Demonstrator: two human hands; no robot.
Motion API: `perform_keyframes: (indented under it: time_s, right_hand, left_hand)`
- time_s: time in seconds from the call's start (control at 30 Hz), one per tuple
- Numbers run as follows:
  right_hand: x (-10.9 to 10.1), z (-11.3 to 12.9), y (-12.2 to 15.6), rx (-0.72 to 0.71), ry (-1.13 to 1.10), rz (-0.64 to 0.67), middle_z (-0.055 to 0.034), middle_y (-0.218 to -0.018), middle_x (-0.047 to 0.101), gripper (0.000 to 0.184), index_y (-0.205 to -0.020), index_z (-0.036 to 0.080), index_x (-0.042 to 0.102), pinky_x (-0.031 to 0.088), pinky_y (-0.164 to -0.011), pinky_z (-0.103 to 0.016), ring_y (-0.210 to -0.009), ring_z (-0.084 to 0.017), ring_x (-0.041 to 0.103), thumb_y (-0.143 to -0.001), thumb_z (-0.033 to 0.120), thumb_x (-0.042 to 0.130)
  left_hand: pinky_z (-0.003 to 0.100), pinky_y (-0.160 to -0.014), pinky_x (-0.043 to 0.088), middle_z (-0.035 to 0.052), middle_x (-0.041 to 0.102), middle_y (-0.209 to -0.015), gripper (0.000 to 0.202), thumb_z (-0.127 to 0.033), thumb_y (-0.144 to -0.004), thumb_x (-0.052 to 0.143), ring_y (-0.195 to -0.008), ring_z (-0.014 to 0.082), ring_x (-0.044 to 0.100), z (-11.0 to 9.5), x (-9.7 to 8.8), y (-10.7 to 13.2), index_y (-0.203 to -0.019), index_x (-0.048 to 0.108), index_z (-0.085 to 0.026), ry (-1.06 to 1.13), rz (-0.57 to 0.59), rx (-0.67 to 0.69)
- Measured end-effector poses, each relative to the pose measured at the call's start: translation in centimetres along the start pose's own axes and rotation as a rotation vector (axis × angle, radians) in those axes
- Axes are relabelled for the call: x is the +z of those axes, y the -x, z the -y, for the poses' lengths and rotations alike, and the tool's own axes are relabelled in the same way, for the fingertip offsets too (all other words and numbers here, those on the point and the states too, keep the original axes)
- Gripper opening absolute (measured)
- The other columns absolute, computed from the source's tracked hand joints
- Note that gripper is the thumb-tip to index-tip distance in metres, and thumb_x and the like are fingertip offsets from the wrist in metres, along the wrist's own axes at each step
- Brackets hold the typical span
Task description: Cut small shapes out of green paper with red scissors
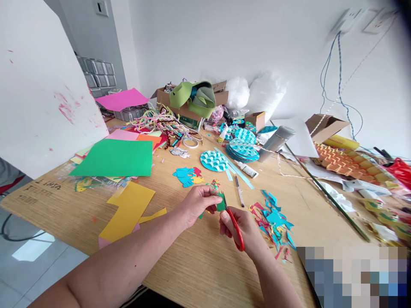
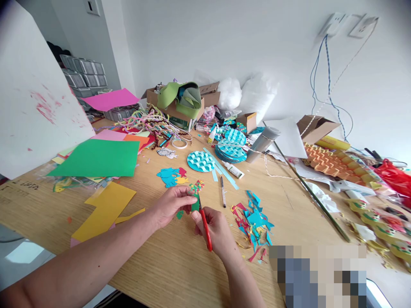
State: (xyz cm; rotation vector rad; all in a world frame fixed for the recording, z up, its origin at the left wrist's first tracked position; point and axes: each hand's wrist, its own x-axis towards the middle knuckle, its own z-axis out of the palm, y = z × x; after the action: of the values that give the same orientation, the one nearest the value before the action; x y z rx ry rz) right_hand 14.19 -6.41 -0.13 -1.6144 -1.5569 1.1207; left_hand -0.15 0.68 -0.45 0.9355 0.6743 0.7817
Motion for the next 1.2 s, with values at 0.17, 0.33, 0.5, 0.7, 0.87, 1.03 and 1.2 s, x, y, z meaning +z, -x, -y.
perform_keyframes:
  time_s: [0.17, 0.33, 0.5, 0.7, 0.87, 1.03, 1.2]
  right_hand:
    - [-0.04, -0.1, -0.01, 0.015, 0.004, -0.009, -0.0029, -0.052, 0.06, 0.048, -0.06, 0.017, 0.052, 0.034, -0.045, -0.023, -0.046, -0.012, 0.048, -0.081, 0.06, 0.056]
    - [0.0, -0.03, -0.03, 0.039, -0.005, -0.02, -0.0025, -0.05, 0.059, 0.049, -0.059, 0.017, 0.051, 0.033, -0.044, -0.022, -0.044, -0.011, 0.046, -0.078, 0.062, 0.057]
    - [-0.02, -0.02, -0.02, 0.037, -0.003, -0.027, -0.0026, -0.049, 0.059, 0.051, -0.057, 0.017, 0.05, 0.033, -0.043, -0.022, -0.043, -0.011, 0.046, -0.077, 0.064, 0.057]
    - [-0.06, 0.09, 0.03, 0.046, -0.003, -0.024, -0.0024, -0.048, 0.058, 0.052, -0.057, 0.017, 0.05, 0.033, -0.043, -0.022, -0.043, -0.011, 0.046, -0.076, 0.065, 0.057]
    - [-0.1, 0.06, -0.03, 0.053, 0.015, -0.016, -0.0028, -0.048, 0.058, 0.053, -0.057, 0.017, 0.051, 0.032, -0.042, -0.022, -0.042, -0.011, 0.045, -0.075, 0.066, 0.056]
    - [-0.22, 0.05, -0.11, 0.056, 0.025, -0.013, -0.003, -0.047, 0.058, 0.052, -0.057, 0.017, 0.052, 0.031, -0.043, -0.022, -0.041, -0.011, 0.044, -0.075, 0.065, 0.057]
    - [-0.27, -0.23, -0.16, 0.051, 0.021, -0.012, -0.0023, -0.047, 0.058, 0.05, -0.058, 0.017, 0.051, 0.031, -0.042, -0.022, -0.041, -0.011, 0.044, -0.076, 0.063, 0.058]
  left_hand:
    - [0.024, -0.057, 0.039, -0.0011, 0.057, -0.062, 0.027, -0.032, -0.058, 0.074, -0.054, 0.0087, 0.051, -0.07, 0.02, 0.07, -0.069, 0.056, -0.015, -0.005, -0.001, 0.001]
    - [0.024, -0.056, 0.04, -0.0009, 0.057, -0.062, 0.026, -0.032, -0.059, 0.073, -0.054, 0.0087, 0.051, -0.11, 0.05, 0.17, -0.069, 0.056, -0.015, -0.006, -0.001, 0.006]
    - [0.024, -0.056, 0.04, -0.0012, 0.057, -0.062, 0.026, -0.031, -0.059, 0.073, -0.054, 0.0087, 0.051, -0.08, 0.02, 0.11, -0.069, 0.056, -0.014, -0.004, -0.002, 0.0]
    - [0.024, -0.055, 0.04, -0.0015, 0.056, -0.061, 0.026, -0.031, -0.06, 0.072, -0.054, 0.0084, 0.05, -0.06, -0.01, 0.06, -0.07, 0.056, -0.014, -0.01, 0.0, -0.003]
    - [0.025, -0.056, 0.04, -0.0009, 0.056, -0.062, 0.025, -0.031, -0.06, 0.071, -0.055, 0.0093, 0.051, -0.11, -0.04, 0.09, -0.069, 0.055, -0.014, -0.03, 0.0, 0.006]
    - [0.025, -0.056, 0.04, -0.001, 0.056, -0.061, 0.026, -0.031, -0.059, 0.071, -0.055, 0.0096, 0.051, -0.12, -0.1, 0.02, -0.069, 0.055, -0.014, -0.037, 0.0, 0.003]
    - [0.024, -0.055, 0.039, -0.0021, 0.055, -0.059, 0.026, -0.032, -0.058, 0.072, -0.053, 0.0091, 0.05, -0.2, -0.03, 0.04, -0.069, 0.055, -0.015, -0.024, -0.015, -0.006]
